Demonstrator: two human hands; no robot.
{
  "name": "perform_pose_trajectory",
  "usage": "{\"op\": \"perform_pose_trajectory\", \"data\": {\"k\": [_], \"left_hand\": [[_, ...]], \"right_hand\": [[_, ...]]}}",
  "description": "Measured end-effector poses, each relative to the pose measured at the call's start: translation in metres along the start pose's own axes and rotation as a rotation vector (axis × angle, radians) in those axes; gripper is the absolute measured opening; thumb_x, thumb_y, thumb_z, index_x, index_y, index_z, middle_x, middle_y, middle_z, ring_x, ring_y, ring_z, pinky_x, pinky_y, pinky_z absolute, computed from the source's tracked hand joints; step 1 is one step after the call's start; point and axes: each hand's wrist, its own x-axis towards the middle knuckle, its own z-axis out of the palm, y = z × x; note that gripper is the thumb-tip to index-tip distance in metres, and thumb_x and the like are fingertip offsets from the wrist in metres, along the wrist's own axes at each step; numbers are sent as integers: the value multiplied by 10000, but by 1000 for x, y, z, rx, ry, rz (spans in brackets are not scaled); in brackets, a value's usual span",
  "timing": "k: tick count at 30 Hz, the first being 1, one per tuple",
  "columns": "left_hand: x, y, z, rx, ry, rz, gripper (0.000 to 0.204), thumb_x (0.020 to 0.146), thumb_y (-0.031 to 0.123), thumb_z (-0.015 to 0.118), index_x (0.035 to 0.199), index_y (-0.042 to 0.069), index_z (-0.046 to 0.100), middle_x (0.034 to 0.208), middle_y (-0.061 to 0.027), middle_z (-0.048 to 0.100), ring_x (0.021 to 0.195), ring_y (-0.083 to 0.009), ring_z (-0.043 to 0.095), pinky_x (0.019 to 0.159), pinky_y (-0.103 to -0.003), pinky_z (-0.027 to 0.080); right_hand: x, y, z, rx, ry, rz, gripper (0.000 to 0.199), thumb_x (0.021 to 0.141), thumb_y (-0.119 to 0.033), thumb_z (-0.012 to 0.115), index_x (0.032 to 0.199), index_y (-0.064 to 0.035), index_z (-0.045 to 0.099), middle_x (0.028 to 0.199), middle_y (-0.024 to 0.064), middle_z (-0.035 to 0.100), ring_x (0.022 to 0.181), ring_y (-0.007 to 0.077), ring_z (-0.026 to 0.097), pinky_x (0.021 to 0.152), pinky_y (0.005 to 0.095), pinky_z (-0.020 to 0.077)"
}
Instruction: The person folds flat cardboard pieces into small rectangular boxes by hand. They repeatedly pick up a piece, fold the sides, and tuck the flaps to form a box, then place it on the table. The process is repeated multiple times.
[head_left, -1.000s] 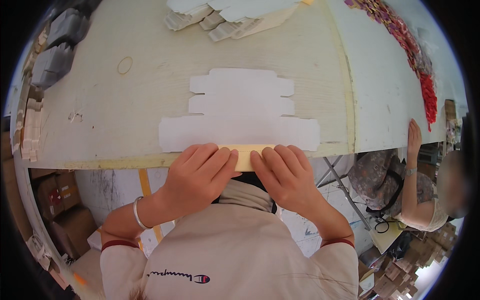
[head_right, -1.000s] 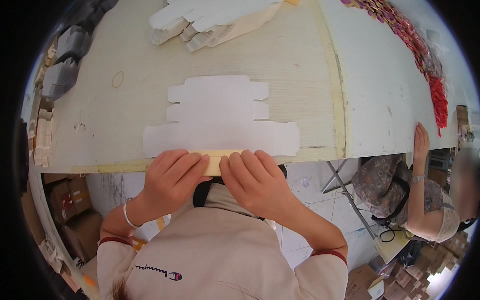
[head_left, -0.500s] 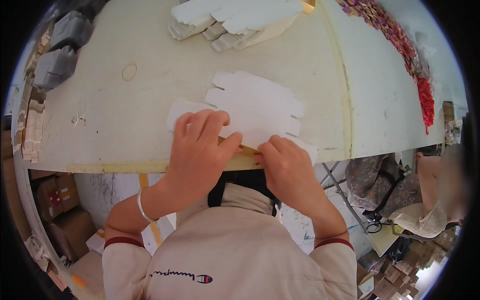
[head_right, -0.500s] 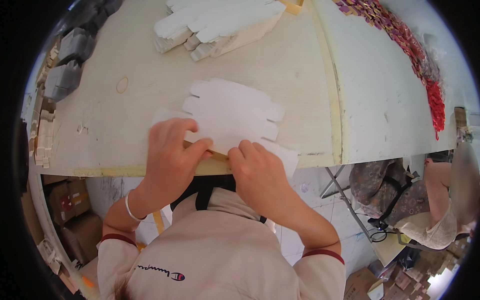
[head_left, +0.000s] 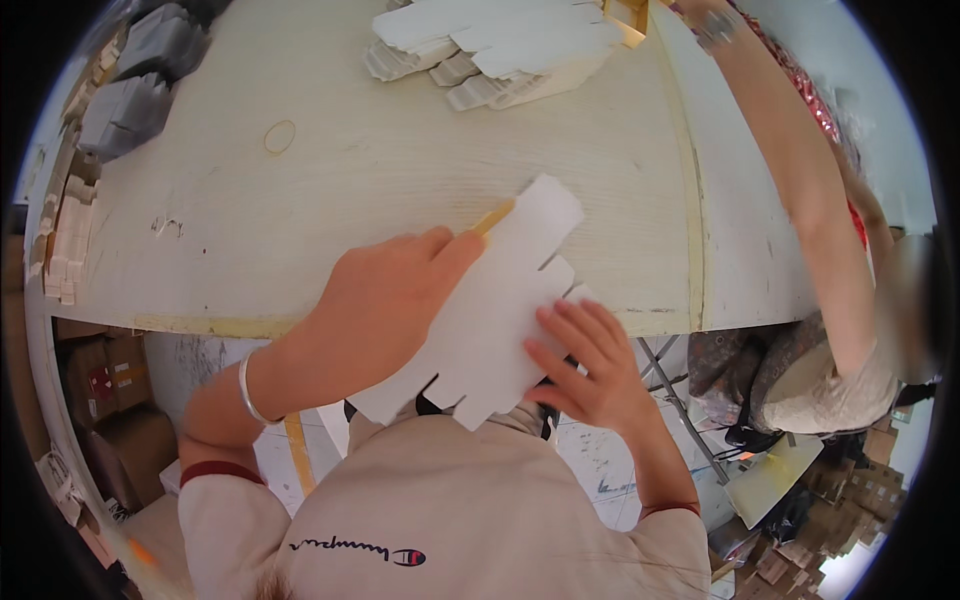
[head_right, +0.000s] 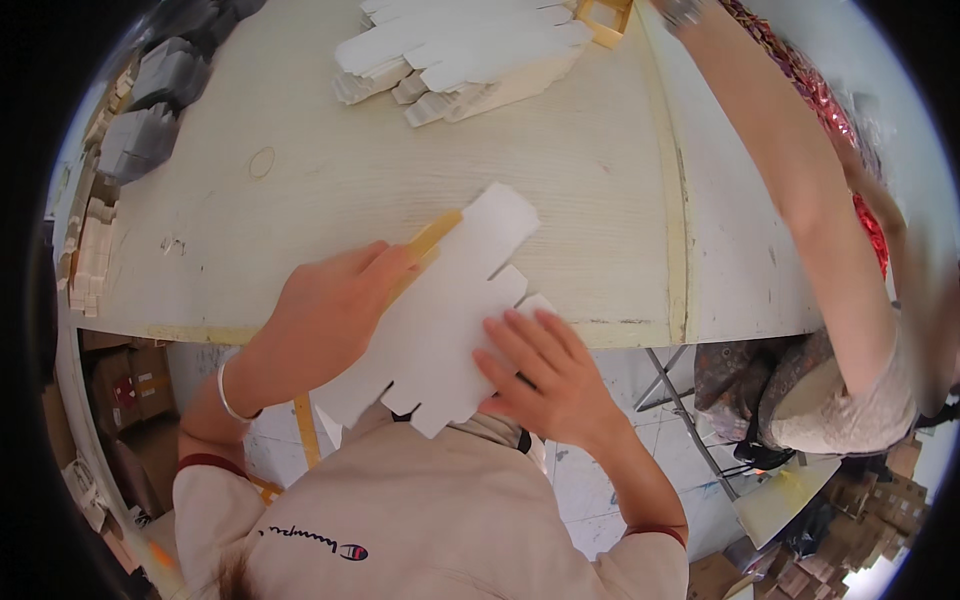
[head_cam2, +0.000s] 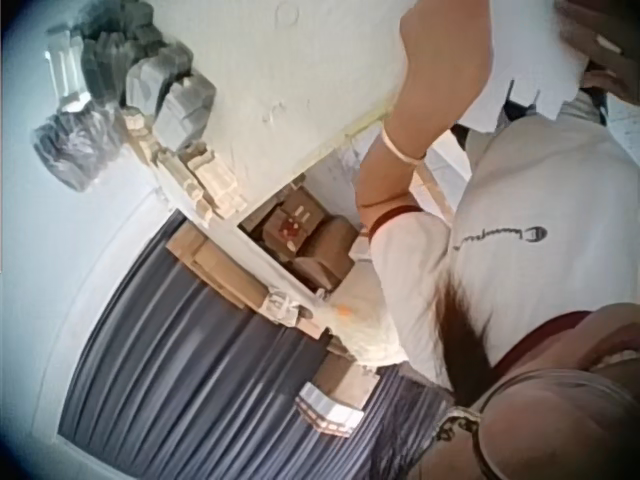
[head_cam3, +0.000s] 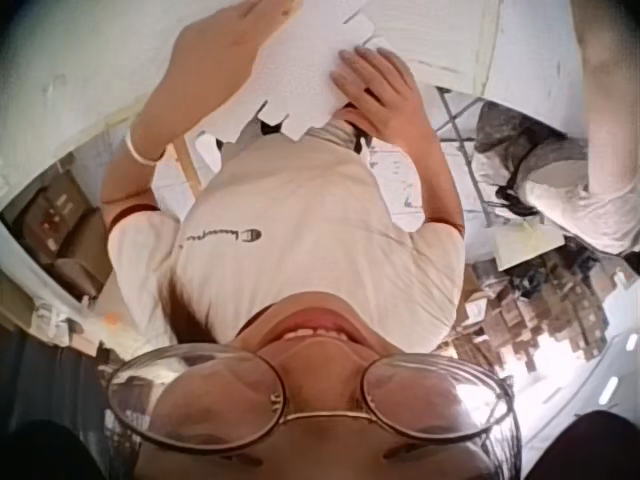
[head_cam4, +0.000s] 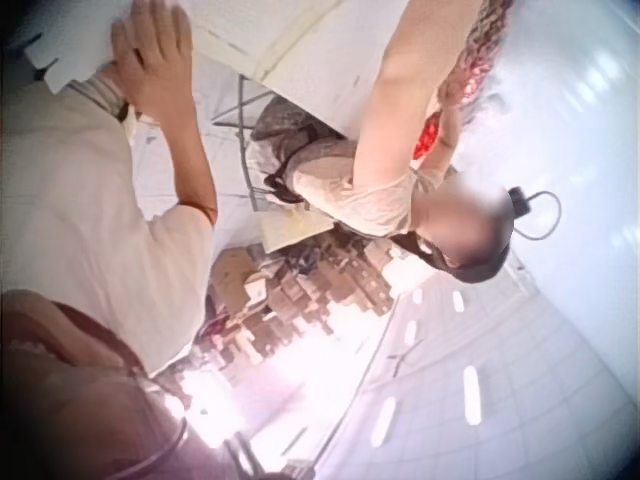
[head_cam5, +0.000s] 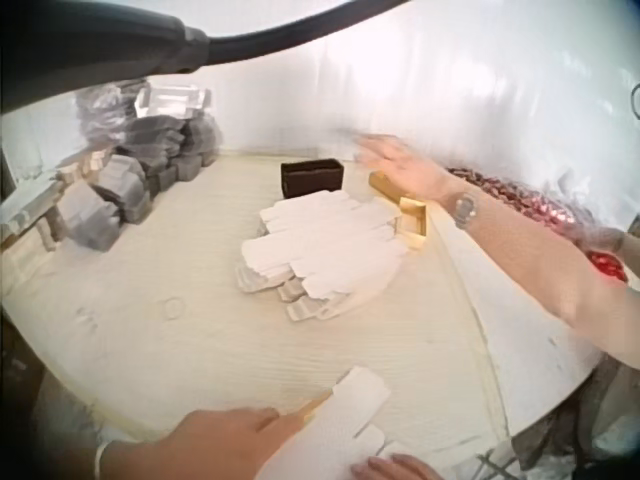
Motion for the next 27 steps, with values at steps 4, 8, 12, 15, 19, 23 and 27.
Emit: {"op": "perform_pose_trajectory", "data": {"k": [4,8,12,15,19,23,27], "left_hand": [[17,1,1,92,67,91,252,843,9,527,1093,32,544,869,-110,624,781,-299,607,631,-375,483],[31,-13,-1,103,119,221,226,833,26,543,1059,43,548,851,-101,625,765,-284,597,626,-371,478],[37,-20,2,109,155,232,174,816,24,568,986,58,554,820,-66,610,729,-256,571,609,-355,470],[38,-33,8,68,179,266,152,800,14,581,941,64,553,804,-39,598,719,-239,552,597,-345,463],[39,-38,12,70,177,263,152,783,5,591,918,63,551,816,-19,600,713,-224,536,591,-337,461],[37,-42,20,55,178,332,132,764,16,614,881,56,566,889,-25,612,736,-224,542,614,-325,477],[22,-44,16,9,141,369,97,748,56,657,834,52,612,1033,-50,624,793,-233,558,658,-314,493]], "right_hand": [[1,-8,6,-174,26,-186,342,774,-269,701,1040,-58,657,1133,111,629,1052,250,601,901,391,486],[46,-7,1,175,93,53,257,722,-148,739,938,-49,640,831,72,578,736,239,552,609,355,434],[80,3,11,75,127,145,271,691,-157,763,894,-73,603,883,73,540,778,264,514,664,389,396],[72,9,19,22,131,-9,288,700,-189,749,920,-75,603,958,84,530,870,261,524,755,391,412],[59,-6,25,-34,91,-48,312,693,-143,725,973,-35,640,984,82,541,873,246,536,768,379,446],[50,-11,45,-45,198,-73,365,664,-45,694,1023,2,654,945,92,556,842,225,551,667,326,481],[58,-10,45,27,214,-16,278,684,-38,686,959,-17,650,845,59,535,758,213,534,615,320,456]]}}
